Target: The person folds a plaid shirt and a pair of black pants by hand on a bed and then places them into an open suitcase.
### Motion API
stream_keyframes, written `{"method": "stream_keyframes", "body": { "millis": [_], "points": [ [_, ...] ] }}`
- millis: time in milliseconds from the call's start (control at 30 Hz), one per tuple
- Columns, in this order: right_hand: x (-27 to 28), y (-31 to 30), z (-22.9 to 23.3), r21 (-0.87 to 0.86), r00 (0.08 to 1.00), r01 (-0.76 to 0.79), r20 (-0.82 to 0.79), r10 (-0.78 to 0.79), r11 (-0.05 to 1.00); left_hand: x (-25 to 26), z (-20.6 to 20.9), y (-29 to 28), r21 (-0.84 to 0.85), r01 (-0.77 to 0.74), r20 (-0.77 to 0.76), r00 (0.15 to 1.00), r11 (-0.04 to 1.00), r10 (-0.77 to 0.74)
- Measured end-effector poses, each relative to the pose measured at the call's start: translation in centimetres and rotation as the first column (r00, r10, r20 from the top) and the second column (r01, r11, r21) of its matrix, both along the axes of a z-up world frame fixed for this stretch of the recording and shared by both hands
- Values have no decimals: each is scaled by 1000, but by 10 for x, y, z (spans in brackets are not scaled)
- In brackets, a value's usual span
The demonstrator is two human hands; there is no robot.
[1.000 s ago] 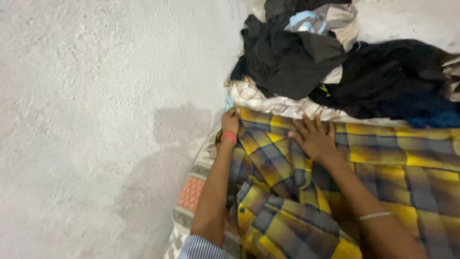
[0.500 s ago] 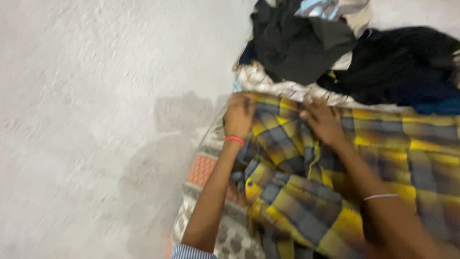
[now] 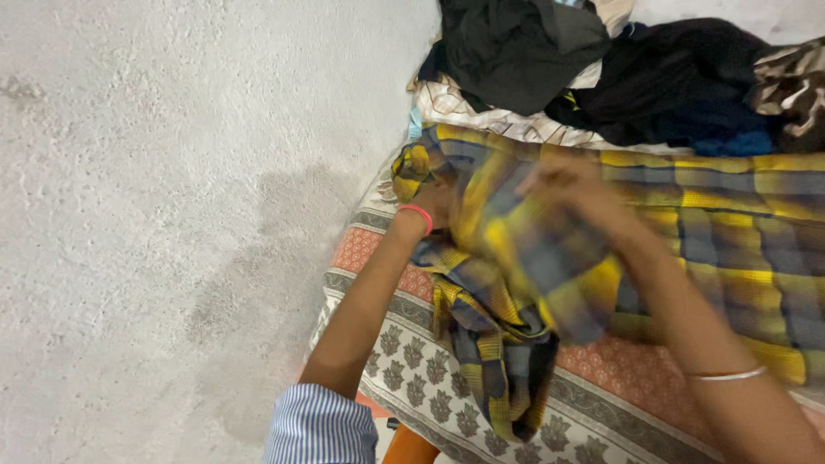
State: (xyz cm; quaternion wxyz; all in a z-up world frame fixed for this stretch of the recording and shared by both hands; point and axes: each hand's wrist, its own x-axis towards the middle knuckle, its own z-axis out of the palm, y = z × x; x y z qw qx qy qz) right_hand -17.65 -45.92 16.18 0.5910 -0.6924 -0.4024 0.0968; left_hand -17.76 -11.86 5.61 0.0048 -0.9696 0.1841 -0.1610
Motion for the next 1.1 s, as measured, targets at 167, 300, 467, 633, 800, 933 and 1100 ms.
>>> {"method": "stream_keyframes", "body": {
  "millis": [167,300,467,633,800,933,1100],
  "points": [
    [76,-140,-2,671,905,401,-396,-155,624,-22,54,-28,-86,-79,-309,950,993,48],
    [82,-220,-4,730,888,448,-429,-166,516,-29,87,-47,44,-67,-343,936,997,78],
    [66,-260,-3,726,873,474,-460,-161,498,-13,78,-44,108,-101,-353,926,989,133],
    [29,-268,18,793,899,418,-430,-78,444,26,53,-22,-245,-89,-217,976,965,35],
    [30,-279,26,791,964,265,-209,-164,551,50,94,-32,-465,-254,-119,967,848,225],
    [73,-300,-12,896,873,383,-431,227,225,109,83,-58,-381,-392,-15,908,837,418],
    [144,-336,-138,673,779,603,-612,-136,429,126,31,-103,-98,-246,493,830,964,262]
  ]
}}
